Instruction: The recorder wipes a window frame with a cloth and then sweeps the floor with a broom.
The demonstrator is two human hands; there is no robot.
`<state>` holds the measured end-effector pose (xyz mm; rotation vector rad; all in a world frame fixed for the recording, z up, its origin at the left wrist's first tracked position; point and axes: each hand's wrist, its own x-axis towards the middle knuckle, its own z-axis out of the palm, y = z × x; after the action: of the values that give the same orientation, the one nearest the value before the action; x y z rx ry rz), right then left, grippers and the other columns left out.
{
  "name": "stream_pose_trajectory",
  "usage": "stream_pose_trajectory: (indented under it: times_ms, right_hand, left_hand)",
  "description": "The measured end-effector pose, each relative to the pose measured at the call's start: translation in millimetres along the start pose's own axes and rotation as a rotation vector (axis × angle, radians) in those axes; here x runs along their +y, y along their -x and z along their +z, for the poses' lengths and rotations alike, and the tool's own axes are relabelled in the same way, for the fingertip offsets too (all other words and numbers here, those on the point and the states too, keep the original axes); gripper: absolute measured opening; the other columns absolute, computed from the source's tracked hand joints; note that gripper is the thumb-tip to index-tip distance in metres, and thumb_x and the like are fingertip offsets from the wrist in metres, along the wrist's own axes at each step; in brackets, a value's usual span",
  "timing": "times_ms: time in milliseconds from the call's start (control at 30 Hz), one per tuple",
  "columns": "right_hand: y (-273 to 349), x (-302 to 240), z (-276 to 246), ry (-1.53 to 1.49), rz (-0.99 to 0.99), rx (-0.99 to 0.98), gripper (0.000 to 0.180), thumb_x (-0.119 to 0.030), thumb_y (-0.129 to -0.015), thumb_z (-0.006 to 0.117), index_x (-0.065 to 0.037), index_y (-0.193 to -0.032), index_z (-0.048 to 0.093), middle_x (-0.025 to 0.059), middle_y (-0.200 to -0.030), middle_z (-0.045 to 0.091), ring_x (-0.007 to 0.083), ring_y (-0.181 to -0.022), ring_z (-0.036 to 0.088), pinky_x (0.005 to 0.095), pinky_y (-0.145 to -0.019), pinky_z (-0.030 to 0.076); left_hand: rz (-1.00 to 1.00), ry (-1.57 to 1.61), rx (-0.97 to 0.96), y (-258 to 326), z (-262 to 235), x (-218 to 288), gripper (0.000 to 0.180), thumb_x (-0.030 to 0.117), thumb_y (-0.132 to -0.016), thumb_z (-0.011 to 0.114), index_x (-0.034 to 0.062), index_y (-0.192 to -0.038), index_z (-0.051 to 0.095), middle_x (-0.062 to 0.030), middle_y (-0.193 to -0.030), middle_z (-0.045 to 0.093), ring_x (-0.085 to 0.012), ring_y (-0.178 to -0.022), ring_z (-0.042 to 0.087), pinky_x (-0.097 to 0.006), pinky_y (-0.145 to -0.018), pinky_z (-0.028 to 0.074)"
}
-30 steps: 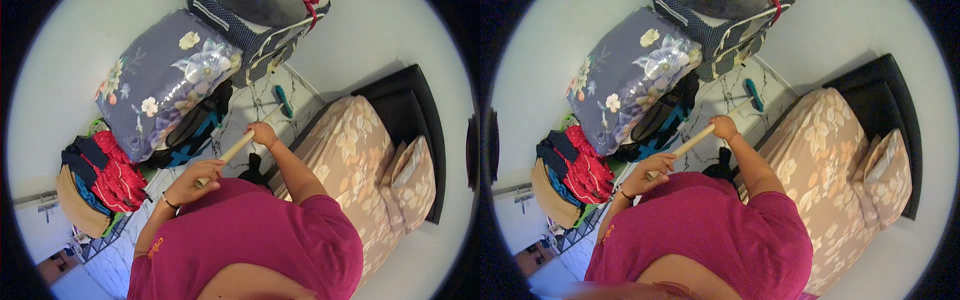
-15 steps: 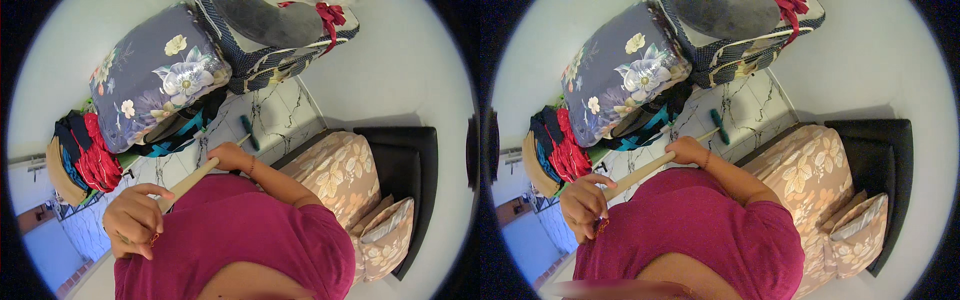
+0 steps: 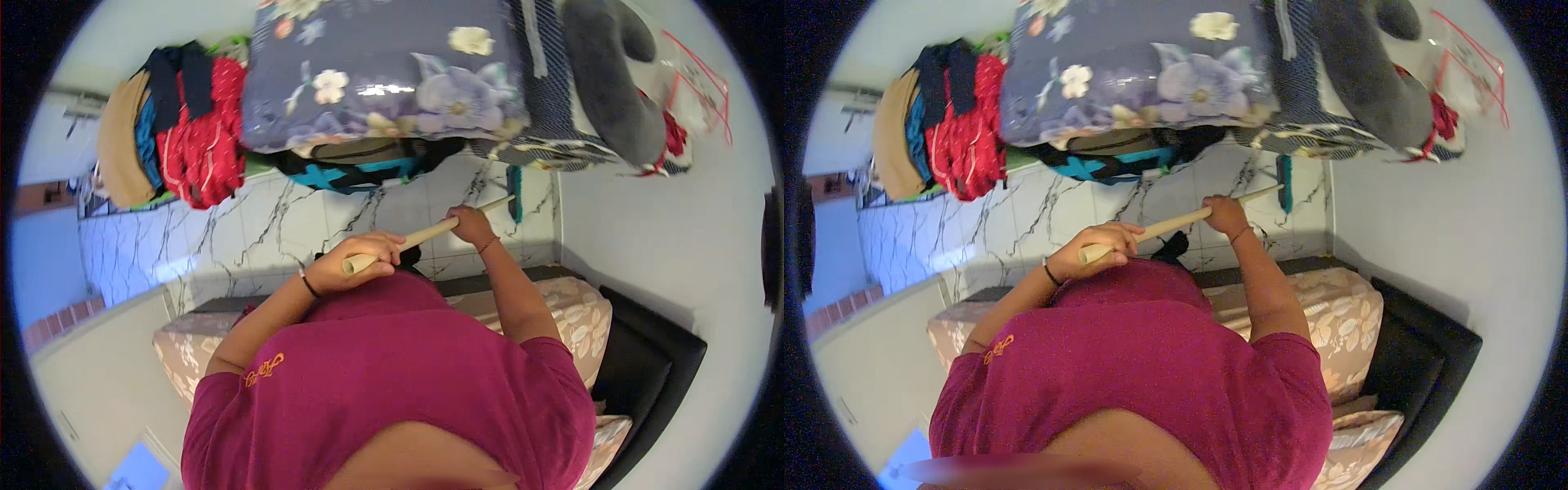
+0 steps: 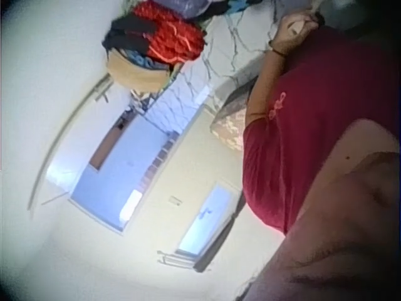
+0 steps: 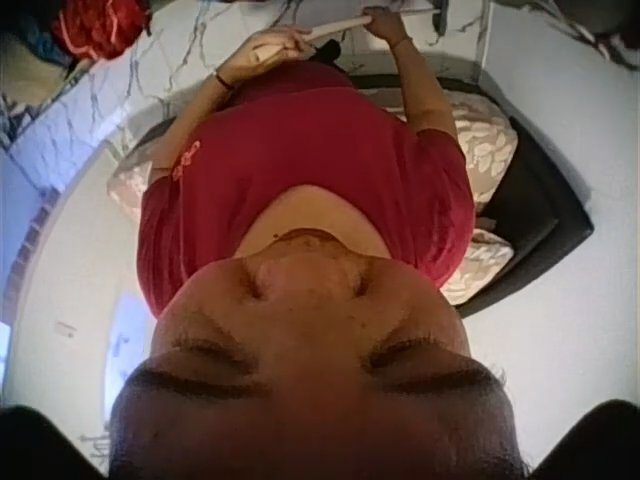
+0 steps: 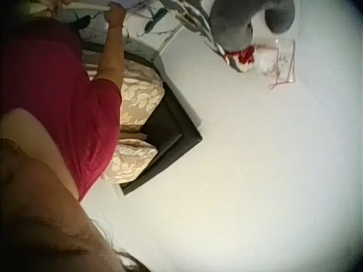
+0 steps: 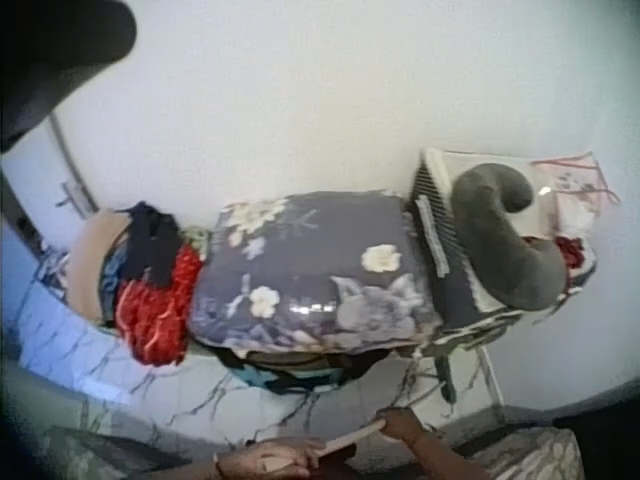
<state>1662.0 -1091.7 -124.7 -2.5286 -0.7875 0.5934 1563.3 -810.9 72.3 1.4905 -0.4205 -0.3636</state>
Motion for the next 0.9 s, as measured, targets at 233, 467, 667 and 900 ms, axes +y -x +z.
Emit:
stream_pose_trajectory:
  times_ms: [233,467,667,900]
  right_hand:
    - [-64,-189,69,-0.142,-0.378,-0.357,0.017,-0.029,-0.074,0.060,-0.014,-0.082,0.062,0.0110,-0.080,0.063,0.0333,-0.076,0.060,0.0428,-0.066,0.047]
    - [-112,-432,121,-0.372,-0.685,-0.549,0.027,-0.036,-0.078,0.061,-0.010,-0.074,0.060,0.0130,-0.067,0.059,0.0346,-0.063,0.055,0.0408,-0.057,0.043]
    - [-116,-553,156,-0.647,-0.930,-0.493,0.036,-0.039,-0.079,0.061,-0.006,-0.066,0.055,0.0169,-0.062,0.052,0.0367,-0.059,0.052,0.0397,-0.053,0.039]
    - [-119,-524,156,-0.255,-0.857,-0.624,0.036,-0.043,-0.081,0.058,-0.009,-0.068,0.060,0.0161,-0.063,0.056,0.0371,-0.061,0.055,0.0416,-0.054,0.041]
  left_hand:
    - [-0.009,-0.131,0.335,157,-90,82,0.026,0.023,-0.076,0.063,0.0027,-0.062,0.056,-0.0069,-0.068,0.059,-0.0280,-0.082,0.059,-0.046,-0.091,0.038]
    - [0.143,-0.289,0.693,289,-130,188,0.050,0.040,-0.078,0.061,0.0102,-0.044,0.040,-0.0022,-0.046,0.047,-0.0196,-0.050,0.054,-0.048,-0.086,0.040]
    - [0.253,-0.607,0.738,361,-123,223,0.056,0.049,-0.081,0.058,0.0123,-0.043,0.038,0.0012,-0.042,0.045,-0.0152,-0.044,0.054,-0.048,-0.087,0.039]
    - [0.194,-0.337,1.040,420,-113,185,0.048,0.041,-0.078,0.062,0.0082,-0.048,0.046,-0.0046,-0.050,0.050,-0.0211,-0.051,0.057,-0.045,-0.081,0.044]
